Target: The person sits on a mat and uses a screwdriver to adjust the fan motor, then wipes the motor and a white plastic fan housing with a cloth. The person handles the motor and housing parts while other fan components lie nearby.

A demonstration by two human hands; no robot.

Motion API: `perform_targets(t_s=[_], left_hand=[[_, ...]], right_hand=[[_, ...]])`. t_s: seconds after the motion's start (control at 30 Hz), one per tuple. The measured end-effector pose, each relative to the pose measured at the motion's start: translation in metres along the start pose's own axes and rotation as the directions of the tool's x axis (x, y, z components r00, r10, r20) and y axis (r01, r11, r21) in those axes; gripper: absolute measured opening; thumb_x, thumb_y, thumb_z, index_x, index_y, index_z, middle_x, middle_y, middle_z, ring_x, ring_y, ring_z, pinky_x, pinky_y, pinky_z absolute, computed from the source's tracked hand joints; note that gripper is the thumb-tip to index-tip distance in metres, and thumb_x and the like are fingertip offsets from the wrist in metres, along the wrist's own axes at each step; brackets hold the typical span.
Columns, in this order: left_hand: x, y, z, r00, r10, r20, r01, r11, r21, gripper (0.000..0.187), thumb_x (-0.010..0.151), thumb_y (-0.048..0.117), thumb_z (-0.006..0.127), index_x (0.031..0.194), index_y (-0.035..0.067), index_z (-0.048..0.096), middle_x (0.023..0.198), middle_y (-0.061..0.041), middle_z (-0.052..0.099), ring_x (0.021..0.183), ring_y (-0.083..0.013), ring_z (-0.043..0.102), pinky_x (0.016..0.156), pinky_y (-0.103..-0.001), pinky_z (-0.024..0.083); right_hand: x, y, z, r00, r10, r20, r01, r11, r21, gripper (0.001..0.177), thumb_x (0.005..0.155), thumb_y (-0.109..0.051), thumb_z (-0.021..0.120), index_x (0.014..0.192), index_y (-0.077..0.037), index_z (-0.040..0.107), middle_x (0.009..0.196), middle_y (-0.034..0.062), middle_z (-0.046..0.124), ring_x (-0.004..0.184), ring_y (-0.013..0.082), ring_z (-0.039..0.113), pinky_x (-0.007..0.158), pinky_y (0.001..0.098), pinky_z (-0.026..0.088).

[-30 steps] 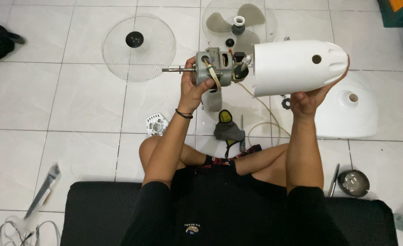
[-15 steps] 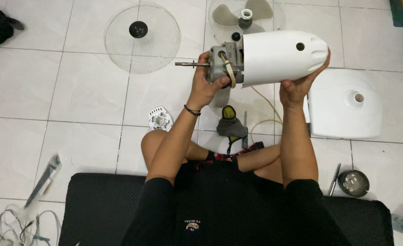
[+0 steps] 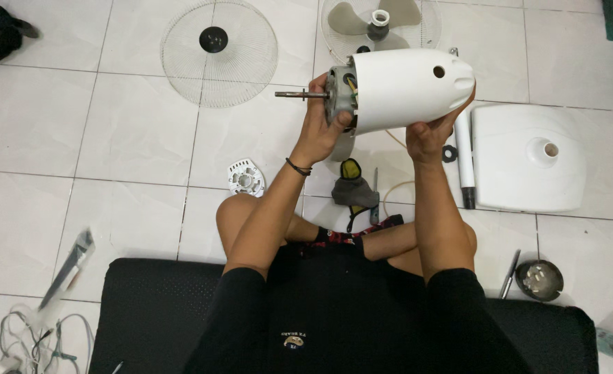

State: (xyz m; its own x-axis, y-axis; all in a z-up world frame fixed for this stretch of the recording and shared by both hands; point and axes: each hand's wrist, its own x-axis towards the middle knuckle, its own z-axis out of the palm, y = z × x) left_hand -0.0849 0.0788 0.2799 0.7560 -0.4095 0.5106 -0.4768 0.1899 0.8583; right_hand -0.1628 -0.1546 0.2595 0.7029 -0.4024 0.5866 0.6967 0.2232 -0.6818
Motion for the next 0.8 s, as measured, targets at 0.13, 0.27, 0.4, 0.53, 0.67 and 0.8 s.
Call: perform_targets(t_s=[0.13,0.27,0.4,0.53,0.67,0.8], left_hand=[[0.003,0.004,-0.005,0.999,0.015,0.034,-0.015,1.000,-0.001,0.099,0.100,0.072,0.050,0.157,-0.005,0.024,0.152,-0.022,0.036,0.148,-0.0340,0.038,0.127,-0.045,0.031],[0.008,0.012,-0.010,0.998,-0.025,0.055,0.023,0.999,0.033,0.103,0.099,0.076,0.044,0.157,-0.006,0.023,0.154,-0.025,0.034,0.150,-0.0370,0.035,0.128,-0.046,0.029],[0.012,0.016,-0.013,0.993,-0.069,0.100,0.065,0.997,0.036,0.105,0.099,0.077,0.044,0.157,-0.008,0.021,0.155,-0.027,0.032,0.151,-0.0398,0.033,0.128,-0.047,0.028],[0.014,0.015,-0.014,0.986,-0.104,0.134,0.098,0.994,0.048,0.108,0.097,0.079,0.041,0.157,-0.008,0.020,0.155,-0.028,0.033,0.151,-0.0402,0.033,0.127,-0.046,0.029],[0.016,0.016,-0.014,0.980,-0.104,0.168,0.096,0.994,0.054,0.106,0.098,0.079,0.042,0.156,-0.007,0.019,0.151,-0.027,0.041,0.148,-0.0413,0.042,0.125,-0.046,0.035],[0.028,0.012,-0.007,0.986,-0.039,0.163,0.014,0.988,0.151,0.099,0.102,0.076,0.041,0.155,-0.005,0.018,0.149,-0.028,0.045,0.143,-0.0417,0.051,0.122,-0.045,0.042]], right_hand=[[0.003,0.001,0.009,1.000,0.011,0.001,-0.011,1.000,-0.004,0.129,0.073,-0.038,0.100,0.162,-0.026,0.008,0.158,0.0037,0.030,0.150,0.0232,0.036,0.123,0.0441,0.040],[0.006,0.001,0.012,1.000,0.006,-0.008,-0.006,0.998,-0.057,0.125,0.075,-0.037,0.101,0.159,-0.025,0.009,0.159,0.0051,0.031,0.146,0.0227,0.037,0.125,0.0423,0.039],[0.009,0.002,0.006,1.000,0.020,0.002,-0.020,0.998,-0.059,0.130,0.072,-0.038,0.102,0.161,-0.027,0.008,0.157,0.0053,0.032,0.148,0.0248,0.038,0.123,0.0451,0.042],[0.012,0.012,-0.010,0.999,0.022,0.034,-0.021,1.000,-0.016,0.127,0.073,-0.038,0.101,0.160,-0.026,0.009,0.157,0.0038,0.033,0.145,0.0230,0.039,0.122,0.0440,0.044],[0.027,0.020,-0.033,0.988,0.085,0.132,-0.095,0.993,0.074,0.119,0.079,-0.035,0.097,0.162,-0.032,0.012,0.160,-0.0008,0.039,0.144,0.0205,0.043,0.118,0.0413,0.047],[0.056,0.018,-0.054,0.950,0.209,0.231,-0.254,0.950,0.184,0.087,0.092,-0.032,0.083,0.161,-0.018,0.032,0.140,0.0013,0.054,0.132,0.0202,0.052,0.112,0.0370,0.046]])
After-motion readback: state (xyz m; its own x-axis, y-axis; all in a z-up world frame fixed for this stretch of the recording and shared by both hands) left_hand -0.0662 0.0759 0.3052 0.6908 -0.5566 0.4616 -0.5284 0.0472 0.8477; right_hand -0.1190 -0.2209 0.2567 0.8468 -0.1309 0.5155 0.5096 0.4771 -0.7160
